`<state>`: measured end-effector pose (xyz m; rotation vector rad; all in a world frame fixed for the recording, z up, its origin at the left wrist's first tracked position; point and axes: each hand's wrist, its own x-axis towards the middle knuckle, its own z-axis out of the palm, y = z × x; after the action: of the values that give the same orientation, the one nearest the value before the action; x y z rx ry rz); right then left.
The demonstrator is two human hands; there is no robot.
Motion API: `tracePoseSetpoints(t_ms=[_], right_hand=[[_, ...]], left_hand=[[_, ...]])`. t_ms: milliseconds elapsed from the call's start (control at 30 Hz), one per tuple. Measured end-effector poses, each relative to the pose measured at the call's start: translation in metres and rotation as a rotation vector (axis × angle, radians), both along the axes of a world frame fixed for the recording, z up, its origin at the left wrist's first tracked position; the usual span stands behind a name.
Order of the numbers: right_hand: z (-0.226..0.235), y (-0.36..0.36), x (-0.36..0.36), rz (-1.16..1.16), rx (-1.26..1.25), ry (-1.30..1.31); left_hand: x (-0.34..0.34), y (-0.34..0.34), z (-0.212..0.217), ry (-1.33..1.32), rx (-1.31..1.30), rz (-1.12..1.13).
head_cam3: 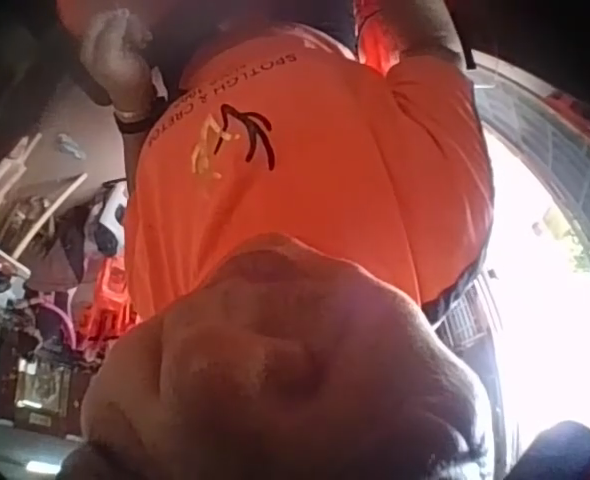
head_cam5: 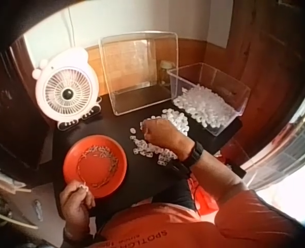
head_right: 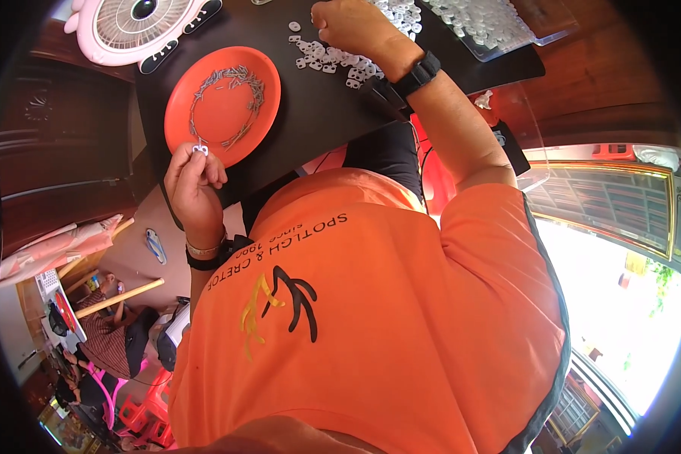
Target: Picking up small white plastic components from a container and placing them onto a red plate for assembly or sorting.
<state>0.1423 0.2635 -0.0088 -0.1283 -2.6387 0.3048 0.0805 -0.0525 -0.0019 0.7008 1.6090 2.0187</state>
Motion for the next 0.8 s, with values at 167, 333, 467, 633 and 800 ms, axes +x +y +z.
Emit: tracePoseSetpoints(t_ms=[167, 333, 467, 633, 800], right_hand=[[0.025, -0.038, -0.005, 0.219, -1.037, -0.097], [0.034, -0.102, -0.006, 0.438, -1.375, -0.119], [0.031, -0.14, -0.008, 0.448, -1.459, -0.141], [0.022, -0.142, -0.01, 0.486, -1.422, -0.17], [0.024, -0.146, -0.014, 0.45, -1.468, -0.174]], left_hand=[[0.0, 0.005, 0.003, 0.02, -0.018, -0.042], [-0.001, 0.011, 0.001, 0.071, -0.019, -0.165], [0.001, 0.011, 0.001, 0.035, 0.088, -0.12], [-0.007, 0.001, -0.008, 0.044, 0.129, -0.073], [-0.006, -0.002, -0.002, -0.011, 0.08, 0.031]])
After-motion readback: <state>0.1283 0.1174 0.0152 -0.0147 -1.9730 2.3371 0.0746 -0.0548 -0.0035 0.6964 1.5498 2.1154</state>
